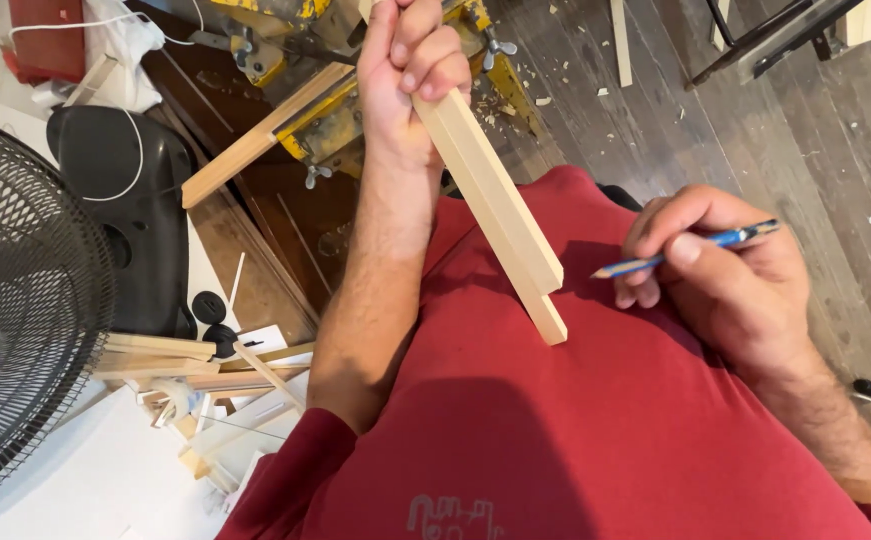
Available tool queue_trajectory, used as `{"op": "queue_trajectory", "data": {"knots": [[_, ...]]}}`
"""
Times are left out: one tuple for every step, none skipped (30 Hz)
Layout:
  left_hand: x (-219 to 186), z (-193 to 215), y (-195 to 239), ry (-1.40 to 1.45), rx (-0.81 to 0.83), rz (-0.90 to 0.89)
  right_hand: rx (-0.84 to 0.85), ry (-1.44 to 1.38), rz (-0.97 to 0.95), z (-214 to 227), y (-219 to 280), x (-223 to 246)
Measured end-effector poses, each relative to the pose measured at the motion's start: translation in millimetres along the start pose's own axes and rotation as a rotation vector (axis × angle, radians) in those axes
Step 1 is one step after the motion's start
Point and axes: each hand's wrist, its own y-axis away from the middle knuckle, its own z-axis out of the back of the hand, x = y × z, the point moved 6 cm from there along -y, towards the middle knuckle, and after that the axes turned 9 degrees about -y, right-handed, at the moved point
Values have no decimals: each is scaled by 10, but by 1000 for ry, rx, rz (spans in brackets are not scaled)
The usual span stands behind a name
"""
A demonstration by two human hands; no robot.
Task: The person is finalizing wood cuts by measuring, marking with a pencil, and using a cutting machine on thin wood strips in a workshop.
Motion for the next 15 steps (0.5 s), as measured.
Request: {"op": "queue_trajectory", "data": {"knots": [[-7,6,7,6,0,-3,66,39,3,-44,2,9],[-14,13,13,12,0,-7,131,77,7,-88,5,17],[-5,-35,19,11,0,-4,129,76,9,-93,7,24],[0,-59,25,16,-38,-8,146,133,-1,-108,10,21],[8,-84,26,22,-76,-12,162,191,-9,-120,10,22],[15,-79,33,22,-74,-10,160,192,-7,-107,25,16],[16,-90,39,35,-48,-5,152,269,-22,-89,34,-3],[16,-100,47,49,-21,0,144,346,-36,-71,42,-23],[20,-117,58,49,-22,0,144,345,-37,-83,41,-22],[20,-130,69,39,-27,-5,155,345,-45,-101,40,-26],[19,-148,72,29,-30,-10,167,347,-51,-118,35,-27],[27,-153,75,29,-28,-10,167,348,-50,-120,38,-23],[29,-148,83,33,-45,-15,168,370,-55,-123,41,-27],[30,-142,92,38,-61,-21,168,392,-60,-126,45,-31],[33,-140,95,38,-61,-22,169,393,-61,-130,51,-34]]}}
